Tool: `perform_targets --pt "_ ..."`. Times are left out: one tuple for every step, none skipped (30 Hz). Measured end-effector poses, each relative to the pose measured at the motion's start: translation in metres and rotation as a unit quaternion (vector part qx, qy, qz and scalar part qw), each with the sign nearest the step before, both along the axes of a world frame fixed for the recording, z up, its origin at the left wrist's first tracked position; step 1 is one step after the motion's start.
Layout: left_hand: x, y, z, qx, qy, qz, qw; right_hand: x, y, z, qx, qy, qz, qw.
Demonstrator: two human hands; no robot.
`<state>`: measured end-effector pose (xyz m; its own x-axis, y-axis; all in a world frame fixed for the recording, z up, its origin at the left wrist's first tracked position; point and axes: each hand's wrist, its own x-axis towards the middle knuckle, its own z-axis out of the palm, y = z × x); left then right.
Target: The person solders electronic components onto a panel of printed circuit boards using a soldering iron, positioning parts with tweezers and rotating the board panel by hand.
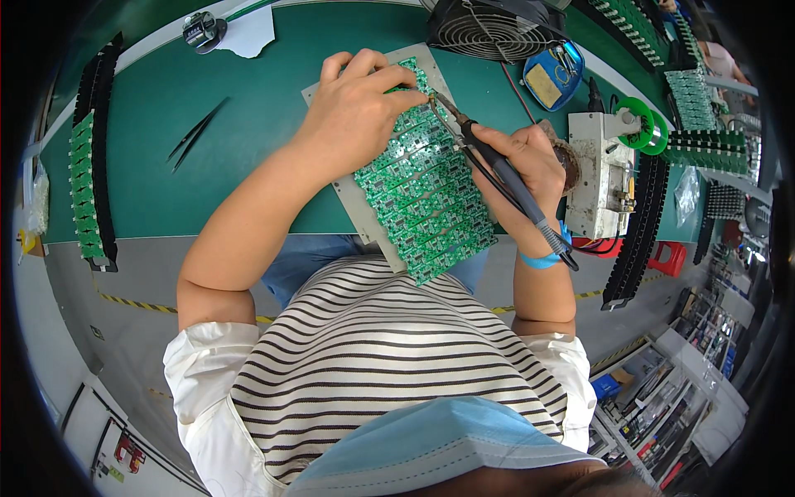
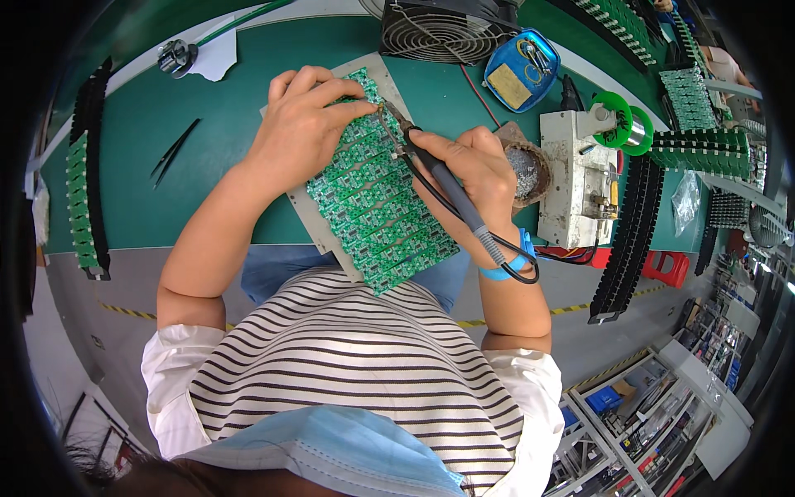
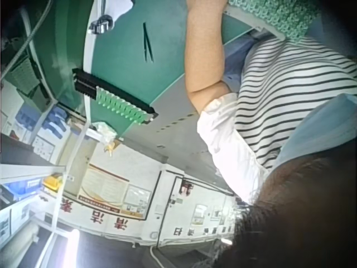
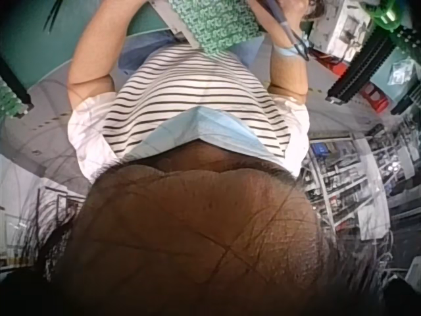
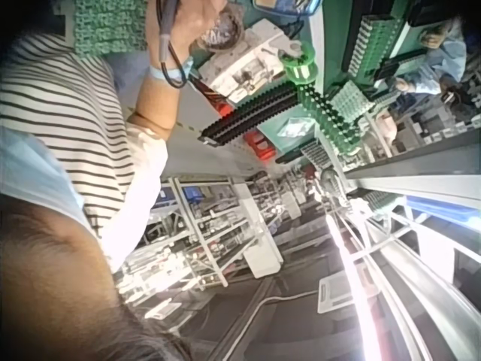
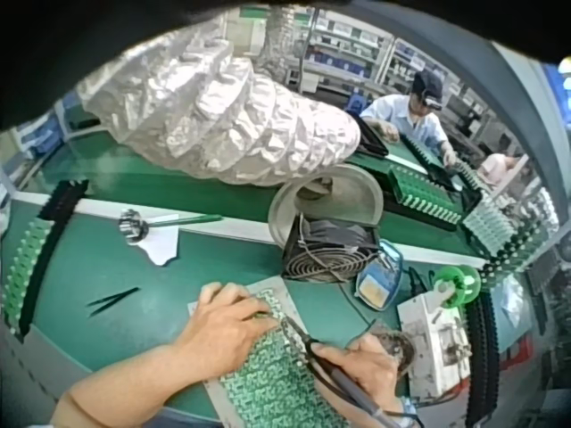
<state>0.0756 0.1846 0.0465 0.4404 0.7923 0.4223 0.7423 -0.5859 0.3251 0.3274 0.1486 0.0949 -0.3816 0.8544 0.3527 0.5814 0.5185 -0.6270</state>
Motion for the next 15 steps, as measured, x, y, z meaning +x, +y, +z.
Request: perform_targets --pt "-0.0001 0.0000 0.0000 0.000 0.001 0.000 1.000 -0.0001 0.0002 0.0003 -0.001 0.001 0.001 1.000" --pt "-0.0002 0.0001 0.0000 0.000 0.002 0.000 1.000 -0.0002 0.0004 0.0007 -0.002 0.001 0.001 1.000" --pt "-0.0001 0.0002 0.0000 0.000 0.001 0.000 1.000 0.0000 0.0005 0.0014 -0.002 0.001 0.001 1.000" --pt "-0.0001 0.0002 0.0000 0.000 0.002 -0.001 1.000 0.0002 0.0007 0.0024 -0.003 0.001 0.000 1.000" --pt "-0.0001 0.0002 0.0000 0.000 0.002 -0.001 1.000 0.0005 0.0010 0.0034 -0.004 0.001 0.000 1.000" --pt "-0.0001 0.0001 -0.0001 0.000 0.002 -0.001 1.000 0.0008 0.0014 0.0043 -0.005 0.001 0.000 1.000" --pt "-0.0001 0.0001 -0.0001 0.000 0.002 -0.001 1.000 0.0012 0.0016 0.0050 -0.006 0.001 0.000 1.000" --pt "-0.0003 0.0001 -0.0002 0.000 0.002 -0.001 1.000 0.0016 0.0017 0.0056 -0.006 0.001 0.000 1.000" --pt "-0.0003 0.0001 -0.0005 0.000 0.002 -0.001 1.000 0.0024 0.0018 0.0063 -0.003 -0.004 0.003 1.000" --pt "-0.0003 0.0001 -0.0007 0.001 0.002 0.000 1.000 0.0032 0.0017 0.0070 -0.001 -0.010 0.006 1.000" --pt "-0.0004 0.0001 -0.0009 0.001 0.001 0.000 1.000 0.0039 0.0017 0.0074 0.001 -0.015 0.008 1.000" --pt "-0.0005 0.0000 -0.0010 0.002 0.001 0.000 1.000 0.0041 0.0016 0.0077 0.003 -0.020 0.011 1.000" --pt "-0.0004 0.0001 -0.0009 0.002 0.001 0.000 1.000 0.0039 0.0014 0.0076 0.003 -0.021 0.011 1.000" --pt "-0.0004 0.0001 -0.0007 0.002 0.001 0.000 1.000 0.0032 0.0012 0.0074 -0.001 -0.011 0.005 1.000" --pt "-0.0004 0.0002 -0.0004 0.002 0.002 0.000 1.000 0.0023 0.0010 0.0070 -0.006 -0.002 -0.001 1.000"
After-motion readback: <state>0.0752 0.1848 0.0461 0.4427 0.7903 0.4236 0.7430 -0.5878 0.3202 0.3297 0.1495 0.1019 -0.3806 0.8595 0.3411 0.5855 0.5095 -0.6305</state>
